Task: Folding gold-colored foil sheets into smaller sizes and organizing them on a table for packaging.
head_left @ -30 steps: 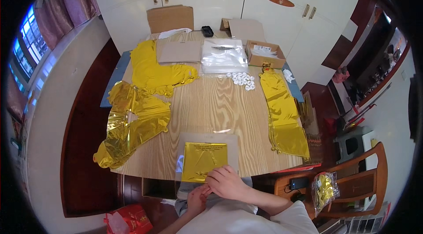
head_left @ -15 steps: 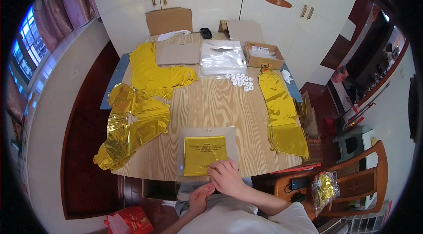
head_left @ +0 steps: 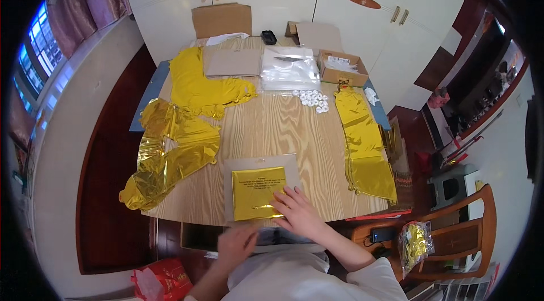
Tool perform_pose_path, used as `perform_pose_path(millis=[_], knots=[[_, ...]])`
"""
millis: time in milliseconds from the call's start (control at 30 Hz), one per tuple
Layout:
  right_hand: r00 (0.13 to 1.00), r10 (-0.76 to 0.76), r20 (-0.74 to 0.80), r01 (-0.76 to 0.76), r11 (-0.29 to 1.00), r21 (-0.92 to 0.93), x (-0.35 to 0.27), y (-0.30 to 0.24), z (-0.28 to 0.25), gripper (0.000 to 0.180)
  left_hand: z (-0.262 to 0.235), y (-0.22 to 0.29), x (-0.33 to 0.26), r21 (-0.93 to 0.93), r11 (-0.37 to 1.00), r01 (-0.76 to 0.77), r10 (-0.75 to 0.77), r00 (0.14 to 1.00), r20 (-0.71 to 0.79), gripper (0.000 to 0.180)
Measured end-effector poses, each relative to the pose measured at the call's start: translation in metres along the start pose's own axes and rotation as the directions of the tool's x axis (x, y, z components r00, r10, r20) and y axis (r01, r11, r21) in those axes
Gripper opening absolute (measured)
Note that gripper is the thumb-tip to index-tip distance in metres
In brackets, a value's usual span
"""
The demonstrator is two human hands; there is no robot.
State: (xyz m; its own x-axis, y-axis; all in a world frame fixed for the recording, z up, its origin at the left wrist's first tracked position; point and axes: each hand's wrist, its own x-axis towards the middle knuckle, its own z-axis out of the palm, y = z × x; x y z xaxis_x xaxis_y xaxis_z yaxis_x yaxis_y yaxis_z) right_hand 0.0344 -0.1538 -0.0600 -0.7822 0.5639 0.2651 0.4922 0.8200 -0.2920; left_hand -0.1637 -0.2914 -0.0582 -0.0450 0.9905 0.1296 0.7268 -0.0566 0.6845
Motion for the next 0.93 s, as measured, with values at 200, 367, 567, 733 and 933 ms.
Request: perform_pose_path(millis=[200,367,567,733,933], knots=[[0.996,-0.092,-0.017,0.092,0.995,0.038,-0.006,0.009,0.003,0.037,-0.029,-0.033,0.048,0.364,0.858,-0.363,0.373,0.927,0.045,0.034],[0.988,-0.153,-0.028,0.153,0.988,0.001,-0.011,0.014,0.005,0.033,-0.026,-0.041,0.055,0.414,0.815,-0.406,0.406,0.909,0.091,0.033],[0.984,-0.179,-0.024,0.177,0.983,-0.058,-0.015,0.017,0.001,0.038,-0.022,-0.043,0.058,0.497,0.736,-0.459,0.462,0.878,0.126,0.031],[0.976,-0.194,-0.094,0.183,0.976,-0.119,-0.014,0.016,-0.001,0.035,-0.023,-0.037,0.063,0.546,0.675,-0.497,0.518,0.846,0.129,0.028],[0.982,-0.188,0.005,0.186,0.963,-0.197,-0.001,0.019,-0.004,0.035,-0.020,-0.025,0.078,0.560,0.682,-0.471,0.488,0.863,0.131,0.035]])
